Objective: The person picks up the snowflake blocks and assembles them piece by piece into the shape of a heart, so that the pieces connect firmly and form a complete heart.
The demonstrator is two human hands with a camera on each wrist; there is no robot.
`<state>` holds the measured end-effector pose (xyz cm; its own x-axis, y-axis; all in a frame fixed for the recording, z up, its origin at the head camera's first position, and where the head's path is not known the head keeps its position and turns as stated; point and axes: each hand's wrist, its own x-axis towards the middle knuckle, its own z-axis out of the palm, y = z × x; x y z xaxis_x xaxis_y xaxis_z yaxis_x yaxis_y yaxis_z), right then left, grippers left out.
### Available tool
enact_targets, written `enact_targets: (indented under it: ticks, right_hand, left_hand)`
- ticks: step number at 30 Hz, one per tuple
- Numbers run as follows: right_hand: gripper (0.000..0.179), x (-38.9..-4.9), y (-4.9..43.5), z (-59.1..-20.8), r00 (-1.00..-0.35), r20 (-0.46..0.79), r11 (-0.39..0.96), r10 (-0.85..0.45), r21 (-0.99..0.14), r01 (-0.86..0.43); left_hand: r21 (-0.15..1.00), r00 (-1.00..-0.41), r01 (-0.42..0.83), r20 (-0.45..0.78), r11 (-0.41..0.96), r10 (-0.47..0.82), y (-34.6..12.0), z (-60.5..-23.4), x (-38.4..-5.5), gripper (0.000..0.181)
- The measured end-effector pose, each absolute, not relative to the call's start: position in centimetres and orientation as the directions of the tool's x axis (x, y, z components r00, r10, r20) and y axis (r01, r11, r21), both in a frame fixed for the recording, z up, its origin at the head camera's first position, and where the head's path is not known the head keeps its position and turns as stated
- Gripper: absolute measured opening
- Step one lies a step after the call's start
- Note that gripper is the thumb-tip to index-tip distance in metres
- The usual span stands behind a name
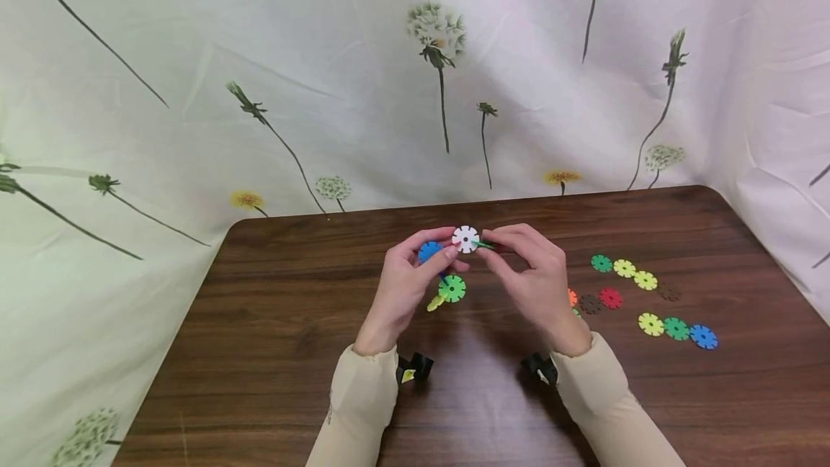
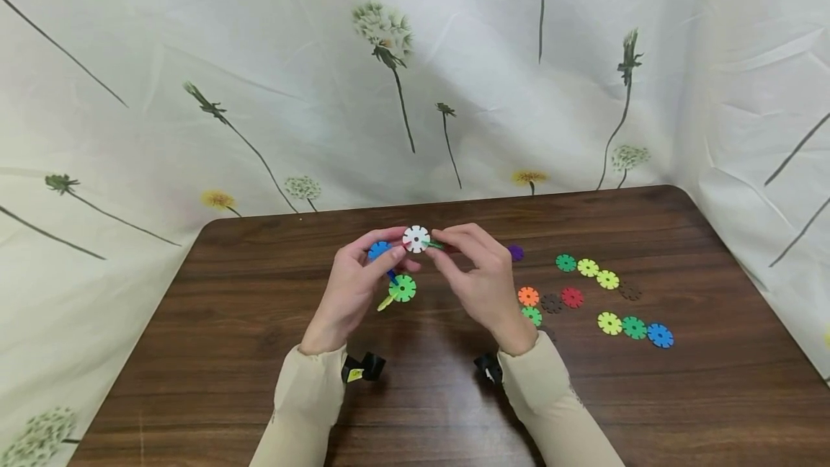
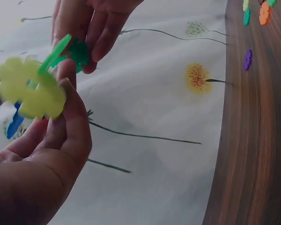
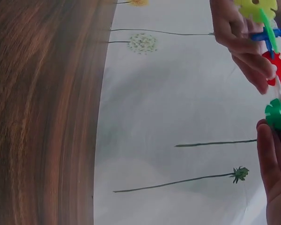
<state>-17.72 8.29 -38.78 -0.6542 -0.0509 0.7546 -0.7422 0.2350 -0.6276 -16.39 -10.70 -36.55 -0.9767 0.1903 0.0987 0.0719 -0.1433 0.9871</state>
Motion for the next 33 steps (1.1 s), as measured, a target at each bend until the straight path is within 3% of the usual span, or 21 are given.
enact_targets:
  ticks: [5, 11, 17, 21, 28, 33]
  right_hand:
    - [0.027, -18.1, 9.1, -38.7, -0.665, 0.745, 0.261, -0.050, -0.633, -0.729]
    - [0.020, -19.2, 11.5, -38.8, -0.712, 0.702, 0.246, 0.038, -0.697, -0.674]
    - [0.022, -20.2, 15.3, -39.4, -0.854, 0.512, 0.248, 0.088, -0.842, -0.479]
    - [0.028, -20.9, 17.9, -40.4, -0.916, 0.395, 0.289, 0.072, -0.887, -0.360]
    - [0.044, -24.7, 21.5, -46.7, -0.962, 0.221, 0.217, 0.161, -0.959, -0.184]
    - [0.053, -25.8, 21.6, -49.2, -0.981, 0.102, 0.361, 0.163, -0.932, -0.037]
  left_hand:
    - [0.989, -0.986, 0.051, 0.072, -0.138, 0.148, -11.0, -36.5, -16.5, 0.031]
    - [0.989, -0.990, 0.053, 0.070, -0.137, 0.124, -11.3, -36.5, -16.6, 0.032]
    - [0.990, -0.990, 0.062, 0.077, -0.126, 0.120, -11.6, -36.4, -16.5, 0.031]
    - [0.991, -0.990, 0.063, 0.077, -0.117, 0.116, -11.8, -36.4, -16.4, 0.032]
    - [0.989, -0.991, 0.067, 0.081, -0.131, 0.107, -12.0, -36.5, -16.4, 0.032]
    - [0.986, -0.990, 0.068, 0.085, -0.151, 0.109, -11.8, -36.6, -16.5, 0.032]
